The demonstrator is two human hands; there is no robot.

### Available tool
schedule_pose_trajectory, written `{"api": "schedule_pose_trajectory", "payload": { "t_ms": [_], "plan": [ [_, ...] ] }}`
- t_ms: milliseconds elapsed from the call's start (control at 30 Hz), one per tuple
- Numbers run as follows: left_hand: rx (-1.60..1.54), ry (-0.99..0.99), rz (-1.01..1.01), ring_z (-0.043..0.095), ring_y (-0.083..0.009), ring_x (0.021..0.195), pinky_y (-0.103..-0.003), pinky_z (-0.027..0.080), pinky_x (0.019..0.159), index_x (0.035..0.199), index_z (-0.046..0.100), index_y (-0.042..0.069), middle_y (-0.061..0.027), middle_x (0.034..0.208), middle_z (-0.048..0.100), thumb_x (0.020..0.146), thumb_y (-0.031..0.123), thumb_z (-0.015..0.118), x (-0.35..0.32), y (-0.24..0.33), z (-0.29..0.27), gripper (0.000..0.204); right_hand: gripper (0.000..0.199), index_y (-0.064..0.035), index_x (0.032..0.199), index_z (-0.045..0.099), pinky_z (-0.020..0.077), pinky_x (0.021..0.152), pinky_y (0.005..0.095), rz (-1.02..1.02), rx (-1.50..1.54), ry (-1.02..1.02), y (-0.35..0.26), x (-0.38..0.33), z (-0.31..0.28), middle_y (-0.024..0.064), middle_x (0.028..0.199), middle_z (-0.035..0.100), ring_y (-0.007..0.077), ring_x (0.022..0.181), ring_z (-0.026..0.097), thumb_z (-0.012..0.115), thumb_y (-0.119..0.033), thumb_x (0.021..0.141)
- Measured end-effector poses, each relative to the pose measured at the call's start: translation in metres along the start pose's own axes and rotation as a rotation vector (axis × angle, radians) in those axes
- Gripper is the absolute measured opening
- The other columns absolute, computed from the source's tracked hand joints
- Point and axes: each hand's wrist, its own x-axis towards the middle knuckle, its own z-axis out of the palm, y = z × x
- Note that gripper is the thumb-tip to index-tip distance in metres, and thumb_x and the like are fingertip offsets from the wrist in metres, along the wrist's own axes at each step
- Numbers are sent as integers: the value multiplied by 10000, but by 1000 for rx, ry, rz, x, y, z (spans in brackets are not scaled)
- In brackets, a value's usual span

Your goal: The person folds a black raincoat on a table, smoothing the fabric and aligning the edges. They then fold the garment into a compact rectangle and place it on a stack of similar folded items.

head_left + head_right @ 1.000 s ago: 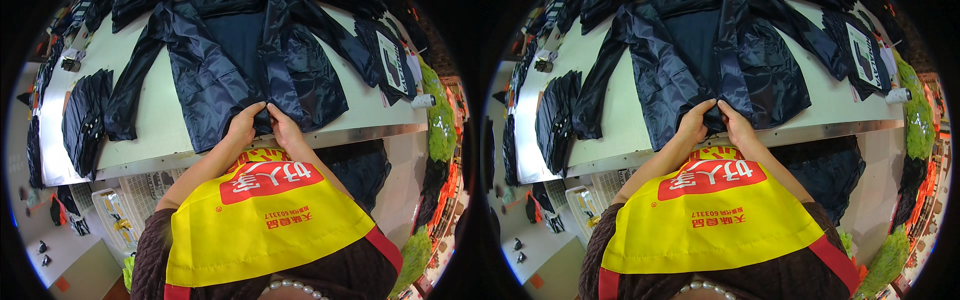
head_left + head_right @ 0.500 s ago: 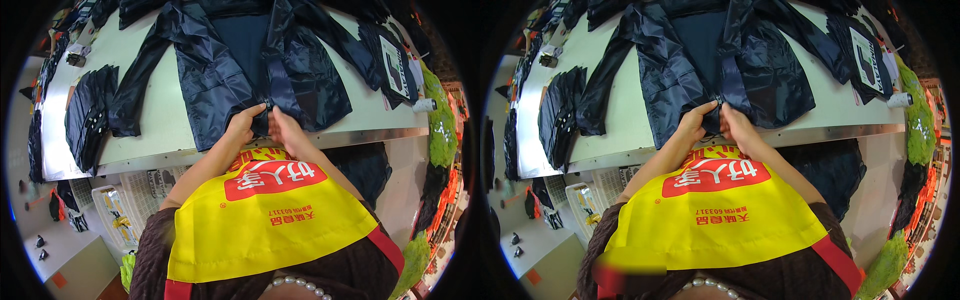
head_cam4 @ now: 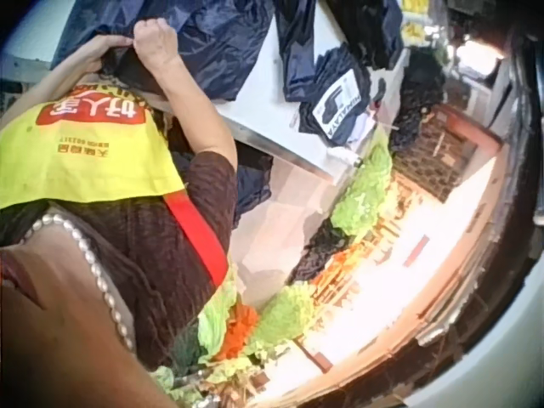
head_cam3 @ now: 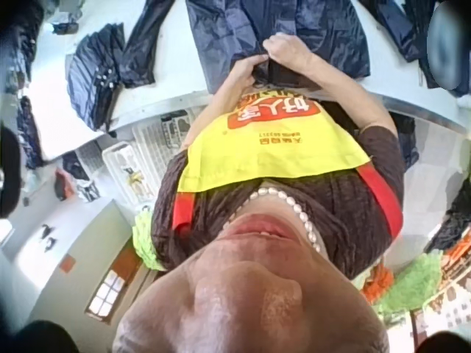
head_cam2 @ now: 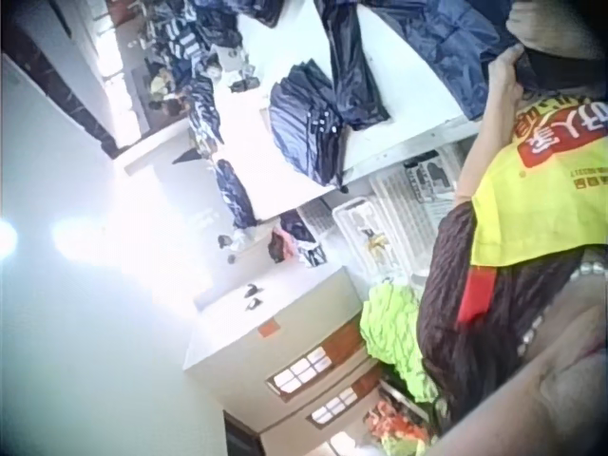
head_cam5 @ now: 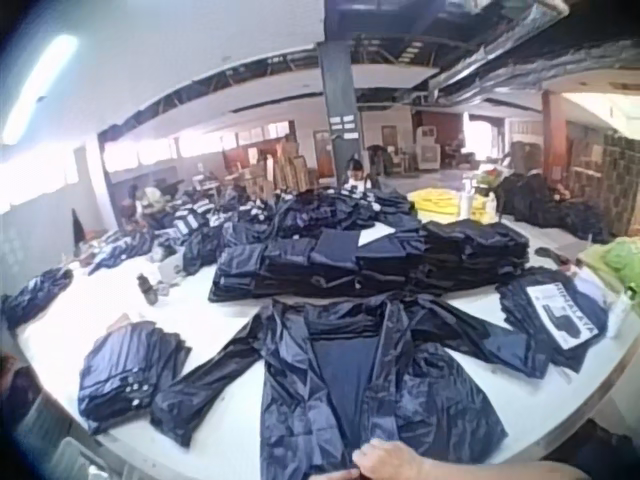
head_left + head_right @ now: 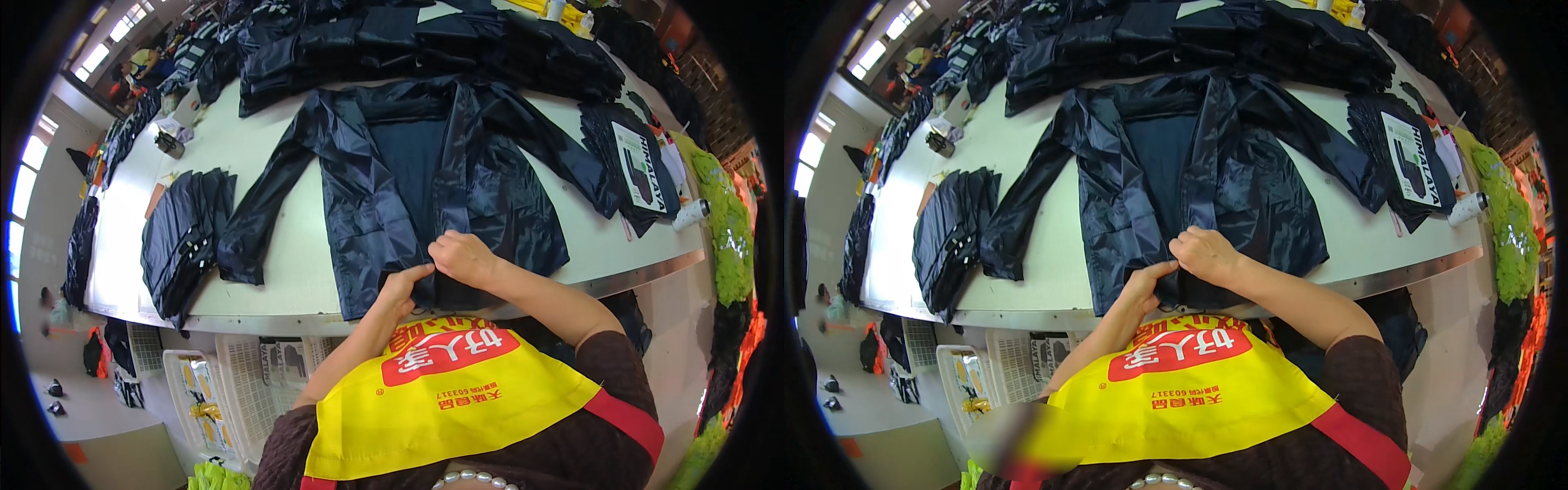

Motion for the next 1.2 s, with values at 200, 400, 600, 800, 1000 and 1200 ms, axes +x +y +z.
{"api": "schedule_pose_trajectory", "payload": {
  "t_ms": [200,400,600,800,1000,1200],
  "plan": [
    [343,127,-34,525,-295,1100,-387,416,948,1194,508,-97,-185,1195,557,692,235,777,-38,5,-11,659,159,-67,890,628,501,740,356,315,99,403,91,41,-2,97,883,646,296,869,608,603,-169,772],
    [761,495,92,552,-280,1067,-315,411,934,1169,540,-119,-186,1207,562,646,404,818,-57,41,-78,790,718,-119,1269,438,445,888,470,1135,-497,-140,207,-75,-74,127,1233,511,315,1192,444,790,-250,657],
    [830,667,585,565,-293,1068,-337,441,901,1222,525,-36,-175,1173,593,742,339,752,3,108,-198,650,638,-43,1351,376,458,894,421,1029,-143,-136,236,-151,-77,266,1071,596,406,1015,578,643,-76,771],
    [1063,1038,635,606,-325,974,-362,470,842,1067,590,-22,-202,1040,638,765,316,706,72,170,-250,469,542,-58,1283,481,453,885,428,820,260,-193,99,-210,-113,273,1120,576,411,1040,561,599,-137,760],
    [1175,915,910,596,-363,1029,-397,478,865,1083,634,51,-197,1069,640,716,303,726,101,194,-291,455,654,-14,1110,624,478,851,420,827,138,-1321,38,-215,-128,269,995,619,382,936,614,673,-520,698],
    [993,623,794,582,-265,1053,-340,428,942,1165,572,-13,-150,1137,623,663,53,725,39,183,-194,529,367,45,1113,543,490,789,408,683,388,129,68,-25,-62,268,962,608,395,899,600,571,-174,820]
  ]
}}
